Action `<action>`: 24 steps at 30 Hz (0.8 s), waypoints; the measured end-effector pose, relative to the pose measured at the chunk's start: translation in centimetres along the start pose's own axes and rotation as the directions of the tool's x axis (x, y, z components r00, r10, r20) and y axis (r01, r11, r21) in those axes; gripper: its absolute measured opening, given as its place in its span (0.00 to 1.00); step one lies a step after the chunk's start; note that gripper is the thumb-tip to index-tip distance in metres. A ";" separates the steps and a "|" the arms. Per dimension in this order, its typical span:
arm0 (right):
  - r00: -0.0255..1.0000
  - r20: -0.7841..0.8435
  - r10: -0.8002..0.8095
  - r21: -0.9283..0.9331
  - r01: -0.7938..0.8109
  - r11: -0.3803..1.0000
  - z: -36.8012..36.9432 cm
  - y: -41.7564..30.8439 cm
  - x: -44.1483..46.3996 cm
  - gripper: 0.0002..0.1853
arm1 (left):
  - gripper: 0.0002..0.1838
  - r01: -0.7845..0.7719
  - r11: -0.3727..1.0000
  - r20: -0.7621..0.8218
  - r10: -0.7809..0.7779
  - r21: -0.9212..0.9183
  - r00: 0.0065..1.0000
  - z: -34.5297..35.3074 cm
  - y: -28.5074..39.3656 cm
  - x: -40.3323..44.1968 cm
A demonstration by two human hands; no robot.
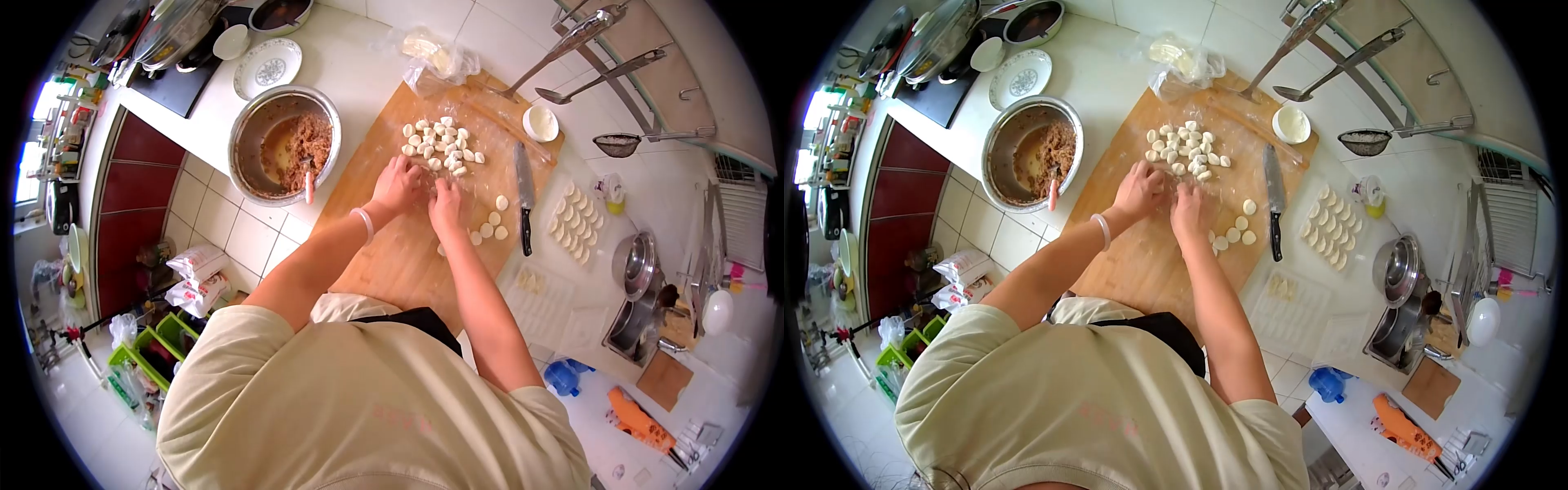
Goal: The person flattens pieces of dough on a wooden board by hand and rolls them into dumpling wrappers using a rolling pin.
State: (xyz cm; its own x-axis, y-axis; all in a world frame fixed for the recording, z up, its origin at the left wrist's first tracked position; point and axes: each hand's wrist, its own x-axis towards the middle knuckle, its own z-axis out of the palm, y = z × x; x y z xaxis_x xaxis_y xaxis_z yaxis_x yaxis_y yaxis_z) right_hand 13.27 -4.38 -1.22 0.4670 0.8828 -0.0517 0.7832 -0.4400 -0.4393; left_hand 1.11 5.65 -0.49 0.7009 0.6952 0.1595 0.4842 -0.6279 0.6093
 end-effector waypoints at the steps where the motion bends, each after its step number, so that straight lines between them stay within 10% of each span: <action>1: 1.000 -0.003 0.009 -0.002 -0.009 1.000 -0.2 -0.2 -0.1 0.14 | 0.13 -0.002 1.000 0.003 0.002 0.001 1.000 -0.1 0.2 -0.1; 24: 0.998 -0.005 -0.057 0.221 0.057 0.974 0.1 -0.4 -3.8 0.18 | 0.18 -0.015 0.984 0.159 0.044 -0.175 0.986 -2.5 -3.5 -3.7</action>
State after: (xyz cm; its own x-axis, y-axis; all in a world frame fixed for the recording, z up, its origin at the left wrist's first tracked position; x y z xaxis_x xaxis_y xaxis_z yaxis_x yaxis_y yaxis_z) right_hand 11.15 -7.51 -0.94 0.4240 0.9054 -0.0217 0.6983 -0.3420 -0.6288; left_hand -4.49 6.12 -1.25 0.7957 0.6027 0.0604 0.3742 -0.5675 0.7334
